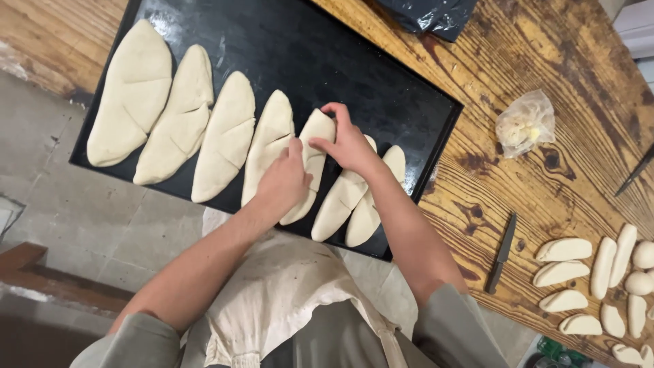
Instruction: Scoring pieces of dough with a knife and arranging them on baking trays
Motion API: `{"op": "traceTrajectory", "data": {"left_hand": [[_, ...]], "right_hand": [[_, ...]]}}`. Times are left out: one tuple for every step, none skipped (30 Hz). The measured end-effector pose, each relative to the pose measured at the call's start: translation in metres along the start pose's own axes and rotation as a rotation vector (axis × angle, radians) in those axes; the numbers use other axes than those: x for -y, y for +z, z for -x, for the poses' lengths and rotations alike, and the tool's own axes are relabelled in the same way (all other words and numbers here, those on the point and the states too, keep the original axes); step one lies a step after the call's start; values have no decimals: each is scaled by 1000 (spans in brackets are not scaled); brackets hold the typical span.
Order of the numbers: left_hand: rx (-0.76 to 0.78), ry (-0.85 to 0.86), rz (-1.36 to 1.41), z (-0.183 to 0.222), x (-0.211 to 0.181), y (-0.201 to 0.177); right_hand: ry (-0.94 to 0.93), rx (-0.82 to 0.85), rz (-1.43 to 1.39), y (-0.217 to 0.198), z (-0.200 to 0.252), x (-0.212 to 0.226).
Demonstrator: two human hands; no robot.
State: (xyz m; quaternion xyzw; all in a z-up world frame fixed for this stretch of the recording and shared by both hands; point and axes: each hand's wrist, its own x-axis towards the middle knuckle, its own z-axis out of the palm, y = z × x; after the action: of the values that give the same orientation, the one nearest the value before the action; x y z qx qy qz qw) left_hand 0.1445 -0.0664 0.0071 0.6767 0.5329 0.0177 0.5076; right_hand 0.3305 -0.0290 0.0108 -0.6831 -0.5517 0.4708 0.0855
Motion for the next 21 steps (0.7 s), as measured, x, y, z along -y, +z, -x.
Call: {"op": "traceTrajectory", "data": {"left_hand": [[35, -56, -4, 1, -1, -4], [34, -53, -10, 8, 2, 5], [-113, 66, -108, 15, 6, 15], [-258, 181, -203, 24, 9, 26], [-257, 181, -204, 33, 8, 25], [-263, 231, -307, 45, 8, 26], [-268, 282, -409, 57, 8, 26], [-257, 289, -411, 56, 17, 32], [-225, 349, -476, 55, 26, 37], [-197, 401, -537, 57, 34, 43], [-191, 401, -536, 55, 41, 48], [-177, 414, -577, 51, 47, 51], [-163, 428, -618, 46, 53, 54], [-161, 438, -621, 43, 47, 46], [-90, 408, -538, 39, 42, 38], [-20, 367, -451, 39, 37, 33], [-18, 368, -449, 39, 32, 27], [-29, 357, -497, 40, 27, 21], [-41, 346, -546, 40, 23, 15], [-34, 355, -550, 37, 26, 22], [-21, 361, -546, 34, 29, 28]], "right_hand": [[27, 17, 66, 2, -6, 6], [25, 12, 62, 2, -7, 9], [7, 29, 66, 2, -8, 12], [-9, 51, 72, 2, -8, 14], [-9, 50, 71, 4, -13, 9], [-115, 5, 54, 8, -14, 3], [-220, -41, 38, 11, -16, -4], [-209, -48, 32, 17, -19, -13], [-255, -130, 126, 22, -22, -22], [-306, -205, 223, 28, -24, -30], [-300, -203, 221, 31, -24, -31], [-299, -239, 214, 33, -25, -31], [-298, -276, 207, 35, -27, -31], [-294, -286, 206, 37, -27, -35], [-211, -279, 8, 39, -28, -39], [-129, -260, -188, 44, -27, -43], [-126, -260, -188, 41, -28, -42], [-136, -253, -196, 39, -28, -41], [-145, -246, -203, 37, -28, -40], [-139, -255, -208, 36, -26, -39], [-152, -305, -257, 36, -24, -38]]}}
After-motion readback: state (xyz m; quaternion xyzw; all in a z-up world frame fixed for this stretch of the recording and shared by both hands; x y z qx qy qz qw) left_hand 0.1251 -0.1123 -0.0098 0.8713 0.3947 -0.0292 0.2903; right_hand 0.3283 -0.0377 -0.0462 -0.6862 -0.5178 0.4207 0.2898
